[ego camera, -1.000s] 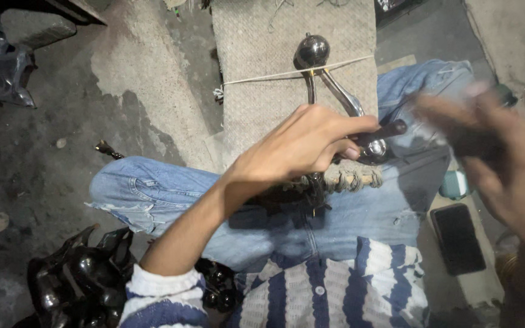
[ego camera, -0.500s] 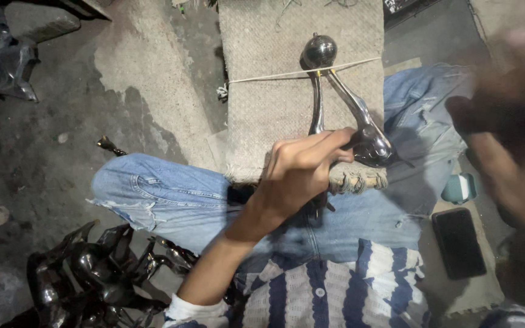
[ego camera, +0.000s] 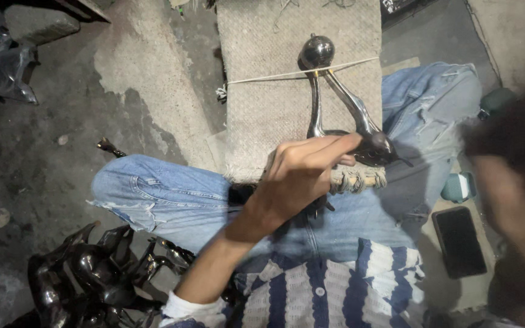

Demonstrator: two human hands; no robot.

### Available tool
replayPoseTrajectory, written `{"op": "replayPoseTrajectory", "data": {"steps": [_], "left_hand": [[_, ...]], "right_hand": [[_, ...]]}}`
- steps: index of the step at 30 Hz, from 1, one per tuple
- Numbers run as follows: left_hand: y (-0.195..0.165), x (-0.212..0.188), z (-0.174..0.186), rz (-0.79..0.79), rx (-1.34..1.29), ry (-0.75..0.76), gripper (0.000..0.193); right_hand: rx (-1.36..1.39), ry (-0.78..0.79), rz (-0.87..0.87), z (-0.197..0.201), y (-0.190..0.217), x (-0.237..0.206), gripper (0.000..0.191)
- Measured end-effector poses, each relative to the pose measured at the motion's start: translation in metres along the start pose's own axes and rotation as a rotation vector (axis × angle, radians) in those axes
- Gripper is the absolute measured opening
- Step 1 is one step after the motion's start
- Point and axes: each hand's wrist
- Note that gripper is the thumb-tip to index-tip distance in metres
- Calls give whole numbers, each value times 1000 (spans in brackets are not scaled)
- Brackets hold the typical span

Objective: The person holds a dark metal bird-shaped decoration on their lap and repeatedly strikes it with a hammer. They reposition the piece several times to work different areas, including the neck and body, while other similar metal pieces lie nearby on the floor.

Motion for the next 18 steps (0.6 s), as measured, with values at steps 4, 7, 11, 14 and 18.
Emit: {"op": "replayPoseTrajectory", "data": {"steps": [4, 7, 11, 14, 18], "left_hand": [[3, 15, 0, -80, 34, 164, 40], [0, 19, 6, -76, 14, 212, 46], [1, 17, 26, 141, -220, 149, 32], [2, 9, 24, 296, -367, 3, 13], [1, -16, -1, 374, -337, -165, 12]], "right_hand": [[319, -226, -215, -7, 22, -17, 60], [-179, 21, -220, -16, 23, -28, 73], [241, -329, -198, -29, 1, -54, 58], [593, -700, -381, -71, -23, -66, 37], [812, -759, -393, -133, -55, -68, 29]]}}
Point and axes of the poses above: each hand's wrist, its own x-axis towards the middle knuckle, its own z-axis out of the back of the hand, y = z × x, and after that the axes turned 8 degrees about z, right-handed
